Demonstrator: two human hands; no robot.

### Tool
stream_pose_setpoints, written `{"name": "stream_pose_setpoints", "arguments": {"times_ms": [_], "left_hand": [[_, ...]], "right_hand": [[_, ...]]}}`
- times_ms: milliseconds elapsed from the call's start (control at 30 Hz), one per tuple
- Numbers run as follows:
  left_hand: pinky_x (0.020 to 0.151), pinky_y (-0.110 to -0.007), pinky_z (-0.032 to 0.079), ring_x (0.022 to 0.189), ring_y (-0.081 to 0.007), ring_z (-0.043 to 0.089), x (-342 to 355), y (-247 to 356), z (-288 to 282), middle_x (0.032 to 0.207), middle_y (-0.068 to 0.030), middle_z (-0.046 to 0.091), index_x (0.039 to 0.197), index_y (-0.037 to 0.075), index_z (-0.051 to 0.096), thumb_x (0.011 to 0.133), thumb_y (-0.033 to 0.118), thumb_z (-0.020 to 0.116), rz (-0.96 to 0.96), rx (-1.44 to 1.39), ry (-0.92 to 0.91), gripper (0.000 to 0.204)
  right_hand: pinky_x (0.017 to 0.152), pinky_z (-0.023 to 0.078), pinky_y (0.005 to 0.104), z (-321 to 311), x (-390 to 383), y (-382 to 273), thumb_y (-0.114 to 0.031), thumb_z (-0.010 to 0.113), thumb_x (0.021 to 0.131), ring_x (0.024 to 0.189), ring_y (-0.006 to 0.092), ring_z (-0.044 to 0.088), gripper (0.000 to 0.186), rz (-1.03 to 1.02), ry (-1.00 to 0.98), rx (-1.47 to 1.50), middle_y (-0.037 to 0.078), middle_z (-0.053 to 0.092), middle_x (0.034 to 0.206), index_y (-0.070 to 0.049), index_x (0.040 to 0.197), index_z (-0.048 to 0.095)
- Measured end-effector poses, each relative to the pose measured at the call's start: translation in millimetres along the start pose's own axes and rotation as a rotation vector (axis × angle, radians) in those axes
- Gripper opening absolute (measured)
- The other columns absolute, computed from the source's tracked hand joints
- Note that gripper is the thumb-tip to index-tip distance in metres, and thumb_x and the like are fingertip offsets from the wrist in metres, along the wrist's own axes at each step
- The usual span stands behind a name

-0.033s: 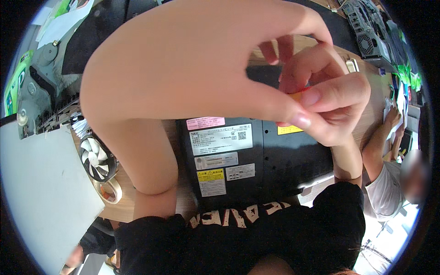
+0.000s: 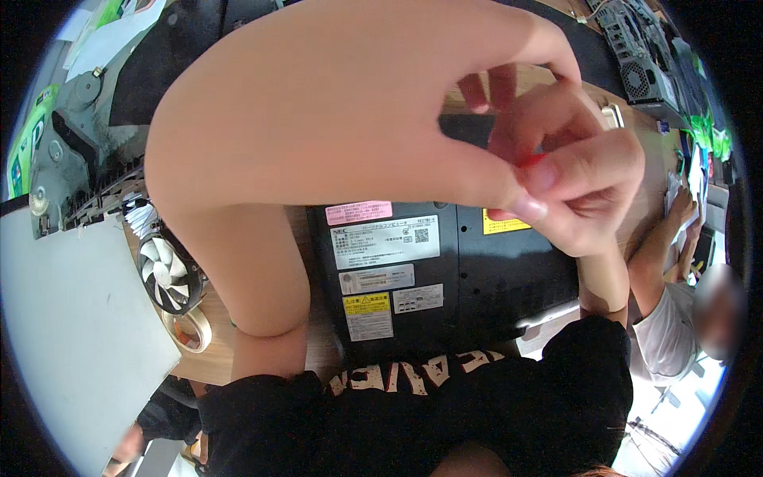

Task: The person uses a screwdriver to remove screws from the bottom of a laptop, then pulls out a modular component from the side of the device.

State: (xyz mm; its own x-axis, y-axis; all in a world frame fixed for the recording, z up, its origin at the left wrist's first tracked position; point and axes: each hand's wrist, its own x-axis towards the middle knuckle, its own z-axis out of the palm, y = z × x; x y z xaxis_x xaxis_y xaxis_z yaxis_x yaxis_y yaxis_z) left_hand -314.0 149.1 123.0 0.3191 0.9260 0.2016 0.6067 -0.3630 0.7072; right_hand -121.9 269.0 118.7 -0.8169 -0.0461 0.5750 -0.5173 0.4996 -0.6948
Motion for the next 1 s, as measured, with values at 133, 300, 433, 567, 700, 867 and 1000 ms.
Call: {"name": "stream_pose_setpoints", "arguments": {"times_ms": [133,300,433,567,700,867,1000], "left_hand": [[0.071,-0.024,0.050,0.084,-0.0119,0.063,2.7,-3.3,4.5,0.095,-0.0082,0.068,0.107,0.001,0.065,0.095,0.011,0.055,0.006,-0.002,0.004,0.019],[0.071,-0.024,0.050,0.084,-0.0119,0.063,4.2,-3.2,2.2,0.096,-0.0083,0.068,0.108,0.000,0.065,0.095,0.011,0.055,0.007,-0.022,0.002,0.019],[0.071,-0.024,0.050,0.084,-0.0119,0.063,3.4,-2.0,1.7,0.096,-0.0084,0.068,0.108,0.000,0.064,0.095,0.011,0.056,-0.004,-0.046,0.014,0.019],[0.071,-0.024,0.050,0.084,-0.0119,0.063,1.5,-0.7,-0.6,0.096,-0.0085,0.068,0.108,0.000,0.064,0.095,0.011,0.056,-0.019,-0.069,0.039,0.020],[0.072,-0.024,0.050,0.084,-0.0119,0.063,-1.5,2.5,-4.0,0.096,-0.0085,0.068,0.108,0.000,0.064,0.094,0.011,0.056,-0.037,-0.096,0.073,0.020],[0.072,-0.024,0.050,0.085,-0.0120,0.063,-6.1,8.5,-7.5,0.096,-0.0086,0.068,0.109,0.000,0.064,0.094,0.011,0.056,-0.055,-0.102,0.104,0.020],[0.072,-0.024,0.050,0.085,-0.0120,0.063,-14.3,11.3,-10.9,0.097,-0.0087,0.068,0.109,-0.001,0.064,0.094,0.011,0.056,-0.063,-0.088,0.139,0.020]], "right_hand": [[0.075,0.054,0.0394,-12.2,4.1,-12.4,-0.008,0.071,0.084,0.086,0.0275,0.064,0.024,0.101,-0.149,-0.029,0.018,0.062,0.093,-0.010,0.101,0.055],[0.087,0.050,0.0416,10.3,-1.6,-4.1,-0.002,0.070,0.082,0.104,0.0326,0.060,0.036,0.078,-0.024,-0.180,0.017,0.055,0.109,-0.002,0.109,0.046],[0.083,0.050,0.0404,6.8,-11.5,9.4,-0.004,0.075,0.078,0.097,0.0287,0.060,0.068,0.022,-0.080,-0.478,0.015,0.056,0.104,-0.001,0.130,0.032],[0.076,0.053,0.0379,-6.5,-22.1,5.5,-0.005,0.068,0.084,0.089,0.0256,0.063,0.084,0.030,0.058,-0.616,0.019,0.058,0.104,-0.011,0.146,0.012],[0.068,0.058,0.0344,-11.8,-22.2,-3.8,-0.001,0.056,0.090,0.077,0.0248,0.066,0.074,0.103,0.288,-0.397,0.025,0.055,0.111,-0.016,0.146,0.011],[0.069,0.059,0.0326,9.3,-1.0,-5.7,0.000,0.063,0.087,0.077,0.0227,0.067,0.071,0.203,0.434,-0.114,0.020,0.056,0.109,-0.011,0.143,0.021],[0.076,0.060,0.0417,25.6,15.1,-7.0,-0.003,0.073,0.080,0.084,0.0231,0.065,0.085,0.305,0.602,-0.087,0.016,0.051,0.112,-0.008,0.144,0.017]]}}
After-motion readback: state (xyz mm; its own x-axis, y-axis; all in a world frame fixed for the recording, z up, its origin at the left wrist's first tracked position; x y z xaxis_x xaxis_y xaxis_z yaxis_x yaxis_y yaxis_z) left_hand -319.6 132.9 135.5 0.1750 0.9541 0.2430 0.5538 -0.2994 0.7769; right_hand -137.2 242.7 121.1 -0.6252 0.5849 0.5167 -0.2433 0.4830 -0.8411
